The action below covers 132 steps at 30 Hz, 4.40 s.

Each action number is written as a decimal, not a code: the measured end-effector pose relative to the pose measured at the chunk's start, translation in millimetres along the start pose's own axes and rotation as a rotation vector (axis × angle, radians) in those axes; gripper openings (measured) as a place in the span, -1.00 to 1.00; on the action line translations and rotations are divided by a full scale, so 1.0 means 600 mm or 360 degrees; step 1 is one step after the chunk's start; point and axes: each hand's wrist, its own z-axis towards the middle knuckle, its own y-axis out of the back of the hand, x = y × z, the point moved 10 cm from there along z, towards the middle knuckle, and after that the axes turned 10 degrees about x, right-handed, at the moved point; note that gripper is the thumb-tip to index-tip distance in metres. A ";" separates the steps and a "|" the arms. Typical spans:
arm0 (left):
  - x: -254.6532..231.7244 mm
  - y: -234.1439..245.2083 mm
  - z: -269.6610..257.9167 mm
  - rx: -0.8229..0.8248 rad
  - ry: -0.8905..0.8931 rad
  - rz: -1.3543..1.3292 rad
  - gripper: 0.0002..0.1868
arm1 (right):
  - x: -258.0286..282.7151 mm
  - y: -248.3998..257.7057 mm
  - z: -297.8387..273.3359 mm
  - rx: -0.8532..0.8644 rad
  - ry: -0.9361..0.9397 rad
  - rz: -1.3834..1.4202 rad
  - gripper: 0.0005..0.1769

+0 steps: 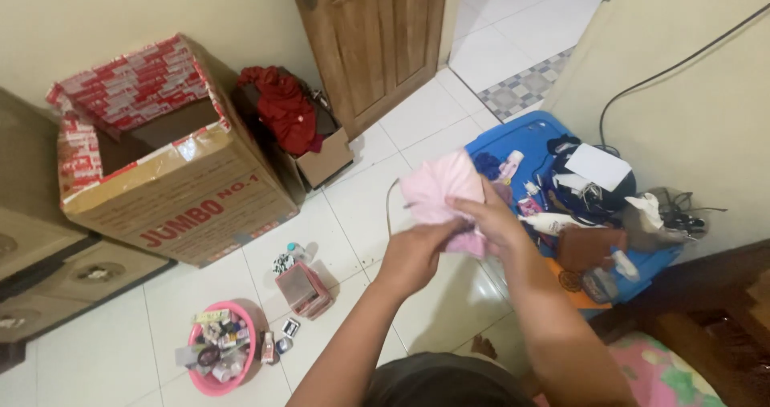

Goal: Cleaning several pairs of glasses using a pink cloth.

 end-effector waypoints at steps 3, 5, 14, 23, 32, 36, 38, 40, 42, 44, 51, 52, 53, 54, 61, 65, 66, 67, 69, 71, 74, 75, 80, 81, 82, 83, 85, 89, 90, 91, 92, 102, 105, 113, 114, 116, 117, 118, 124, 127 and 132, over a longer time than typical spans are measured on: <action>-0.007 -0.038 -0.009 0.0207 -0.0119 0.0066 -0.38 | -0.016 0.046 0.021 0.0032 0.0154 -0.0740 -0.24; -0.014 -0.049 -0.010 0.0203 -0.0175 0.0076 -0.31 | -0.005 0.064 0.027 -0.0082 0.0219 -0.1054 -0.28; 0.014 -0.019 0.004 0.0256 0.0041 0.0194 -0.24 | 0.035 0.145 0.010 -0.0119 0.0232 -0.0461 -0.28; 0.005 -0.104 0.017 0.0355 -0.0236 0.0552 -0.69 | -0.026 0.034 0.022 0.0103 -0.0055 -0.1442 -0.19; 0.012 -0.130 0.025 0.0590 0.0071 0.0454 -0.33 | -0.017 0.112 0.076 -0.0335 0.0004 -0.1498 -0.20; -0.016 -0.105 0.022 0.0782 0.0300 0.0251 -0.13 | 0.046 0.144 0.068 -0.0622 0.0350 -0.1328 -0.24; -0.013 -0.116 0.029 0.0697 0.0210 0.0338 -0.15 | 0.063 0.154 0.064 -0.0695 0.0365 -0.1212 -0.23; -0.015 -0.116 0.035 0.0609 0.0121 0.0438 -0.16 | 0.077 0.166 0.066 -0.0764 0.0389 -0.1087 -0.22; -0.019 -0.116 0.039 0.0599 0.0072 0.0477 -0.25 | 0.093 0.181 0.072 -0.0719 0.0536 -0.0845 -0.25; -0.034 -0.113 0.038 0.0652 0.0035 0.0474 -0.23 | 0.108 0.204 0.081 -0.0738 0.0603 -0.0892 -0.25; 0.047 -0.109 0.032 0.0410 0.0236 -0.0395 -0.27 | 0.169 0.281 0.033 -0.0868 0.0835 -0.0071 -0.17; 0.056 -0.104 0.038 0.0408 0.0228 -0.0392 -0.27 | 0.167 0.260 0.012 -0.0870 0.0844 -0.0071 -0.17; 0.078 -0.085 0.041 0.0175 0.0307 -0.0836 -0.39 | 0.154 0.236 0.001 -0.0759 0.0756 0.0005 -0.18; 0.104 -0.070 0.041 -0.0066 0.0380 -0.1276 -0.47 | 0.140 0.210 -0.010 -0.0648 0.0669 0.0080 -0.19; 0.145 -0.184 0.056 0.0289 0.0695 -0.1537 -0.72 | -0.006 0.074 -0.031 -0.0710 0.0797 -0.0632 -0.23; 0.123 -0.154 0.069 0.0238 0.0214 -0.1887 -0.70 | 0.079 0.073 -0.047 -0.0821 0.0621 -0.0538 -0.18; 0.114 -0.135 0.065 0.0118 0.0281 -0.1946 -0.65 | 0.098 0.081 -0.054 -0.0898 0.0449 -0.0420 -0.12; 0.117 -0.131 0.064 0.0119 0.0282 -0.1943 -0.65 | 0.104 0.087 -0.059 -0.0897 0.0450 -0.0417 -0.12; 0.152 -0.094 0.058 -0.0399 0.0286 -0.2397 -0.62 | 0.109 0.082 -0.048 -0.0559 0.0544 0.0201 -0.09; 0.125 -0.077 0.063 -0.0464 0.0243 -0.2592 -0.57 | 0.013 0.144 0.003 -0.0518 0.0570 -0.0062 -0.18; 0.110 -0.104 0.076 -0.0535 0.0116 -0.2918 -0.49 | -0.007 0.090 -0.039 -0.0597 0.0746 -0.0669 -0.27; 0.107 -0.123 0.079 -0.0555 0.0029 -0.3040 -0.46 | 0.009 0.042 -0.083 -0.0698 0.0893 -0.1015 -0.28; 0.114 -0.148 0.062 -0.0481 0.0082 -0.3012 -0.47 | 0.038 -0.008 -0.113 -0.0918 0.1171 -0.1681 -0.33; 0.116 -0.153 0.059 -0.0472 0.0049 -0.2957 -0.49 | 0.031 0.012 -0.106 -0.0939 0.1147 -0.1651 -0.36; 0.100 -0.142 0.053 -0.0462 0.0063 -0.2965 -0.49 | 0.038 0.021 -0.102 -0.0948 0.1131 -0.1654 -0.36; 0.089 -0.125 0.053 -0.0492 0.0102 -0.2931 -0.48 | 0.041 0.058 -0.088 -0.1027 0.1008 -0.1341 -0.35; 0.089 -0.094 0.050 -0.0514 0.0142 -0.2897 -0.47 | 0.042 0.110 -0.081 -0.1100 0.0880 -0.1026 -0.35; 0.157 -0.068 0.054 -0.0514 -0.0229 -0.3269 -0.51 | 0.017 0.126 -0.081 -0.0579 0.0674 0.0294 -0.26; 0.173 -0.063 0.056 -0.0472 -0.0550 -0.3460 -0.51 | 0.029 0.076 -0.079 -0.0096 0.0653 0.0671 -0.26; 0.167 -0.059 0.058 -0.0466 -0.0550 -0.3459 -0.51 | 0.008 0.068 -0.077 -0.0098 0.0657 0.0674 -0.26; 0.163 -0.056 0.061 -0.0484 -0.0566 -0.3531 -0.58 | -0.034 0.070 -0.073 -0.0236 0.0494 0.0715 -0.28; 0.146 0.030 0.050 -0.0257 -0.0672 -0.2839 -0.64 | -0.109 0.100 -0.093 -0.0358 0.0099 0.1007 -0.35; 0.150 -0.020 0.070 -0.0047 -0.0636 -0.2485 -0.80 | -0.109 0.030 -0.104 -0.0291 -0.0214 0.0975 -0.30; 0.026 -0.011 0.049 0.0444 -0.0591 -0.1008 -0.38 | -0.081 0.034 -0.061 0.0250 0.0031 0.0963 -0.44; 0.028 -0.017 0.049 0.0468 -0.0546 -0.0858 -0.33 | -0.078 0.037 -0.060 0.0302 0.0037 0.0948 -0.46; 0.010 -0.003 0.049 0.0343 -0.0559 -0.0748 -0.35 | -0.077 0.053 -0.043 0.0307 0.0136 0.0807 -0.49; -0.002 0.004 0.047 0.0244 -0.0573 -0.0647 -0.36 | -0.075 0.066 -0.042 0.0288 0.0238 0.0678 -0.49; 0.004 -0.004 0.044 0.0244 -0.0569 -0.0649 -0.36 | -0.056 0.053 -0.050 0.0288 0.0234 0.0680 -0.49; 0.130 -0.079 0.054 0.0095 0.0162 -0.1766 -0.75 | 0.034 0.069 -0.083 -0.0152 0.0571 0.0130 -0.29; 0.085 -0.070 0.056 0.0187 0.0336 -0.0917 -0.82 | 0.023 0.080 -0.074 -0.0083 0.0671 -0.0021 -0.35; 0.151 -0.154 0.053 0.0204 0.0638 -0.1567 -0.90 | 0.018 0.096 -0.078 -0.0155 0.0620 0.0025 -0.32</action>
